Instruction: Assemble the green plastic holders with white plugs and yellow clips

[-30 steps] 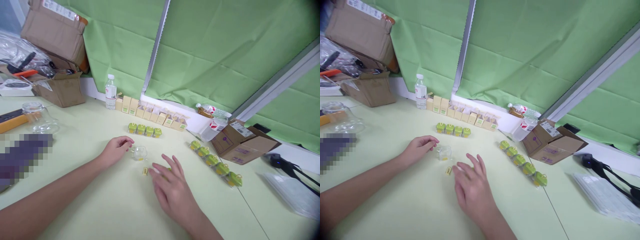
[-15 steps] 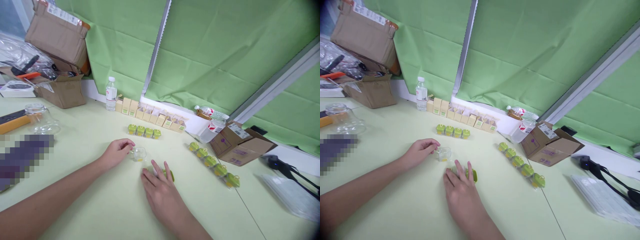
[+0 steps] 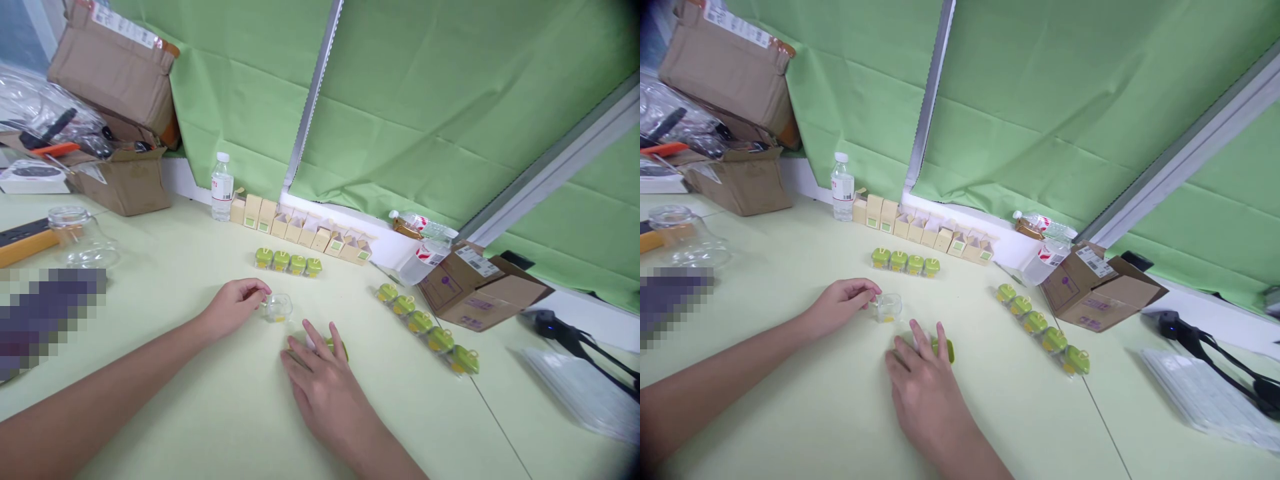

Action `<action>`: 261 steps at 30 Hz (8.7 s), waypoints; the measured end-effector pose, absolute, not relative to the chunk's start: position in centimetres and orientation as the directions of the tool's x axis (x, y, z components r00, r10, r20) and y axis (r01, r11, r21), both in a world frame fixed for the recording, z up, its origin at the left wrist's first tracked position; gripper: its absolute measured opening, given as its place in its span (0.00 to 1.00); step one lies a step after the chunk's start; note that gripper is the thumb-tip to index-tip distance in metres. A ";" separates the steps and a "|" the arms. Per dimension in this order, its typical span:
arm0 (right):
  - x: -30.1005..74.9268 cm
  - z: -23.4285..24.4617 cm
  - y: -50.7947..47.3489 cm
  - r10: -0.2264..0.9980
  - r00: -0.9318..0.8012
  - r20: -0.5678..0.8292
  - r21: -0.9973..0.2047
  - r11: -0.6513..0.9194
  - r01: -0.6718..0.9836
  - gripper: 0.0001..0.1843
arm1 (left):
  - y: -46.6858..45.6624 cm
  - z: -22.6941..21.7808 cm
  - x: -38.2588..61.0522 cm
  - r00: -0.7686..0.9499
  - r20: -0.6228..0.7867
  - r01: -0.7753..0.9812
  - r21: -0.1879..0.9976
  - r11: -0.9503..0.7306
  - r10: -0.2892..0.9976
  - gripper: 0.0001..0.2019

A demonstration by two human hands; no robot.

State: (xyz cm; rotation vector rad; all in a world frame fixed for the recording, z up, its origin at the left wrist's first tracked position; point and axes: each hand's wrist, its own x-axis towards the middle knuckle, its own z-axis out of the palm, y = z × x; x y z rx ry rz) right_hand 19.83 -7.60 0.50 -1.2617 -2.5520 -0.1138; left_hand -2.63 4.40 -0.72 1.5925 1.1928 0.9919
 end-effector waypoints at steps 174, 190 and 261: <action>20.6 3.0 -7.2 0.790 -0.455 0.411 -0.366 0.601 0.711 0.15 | -3.1 1.1 0.8 0.686 0.324 -0.013 0.901 -0.434 0.652 0.21; 21.2 4.8 -8.1 0.835 -0.501 0.227 -0.485 0.543 0.686 0.16 | -3.3 1.3 0.8 0.724 0.273 0.047 0.897 -0.439 0.634 0.19; 19.6 3.0 -7.3 0.993 -0.096 -0.072 -0.986 -0.057 0.155 0.04 | -3.3 1.5 0.4 0.657 0.318 0.149 0.834 -0.531 0.683 0.29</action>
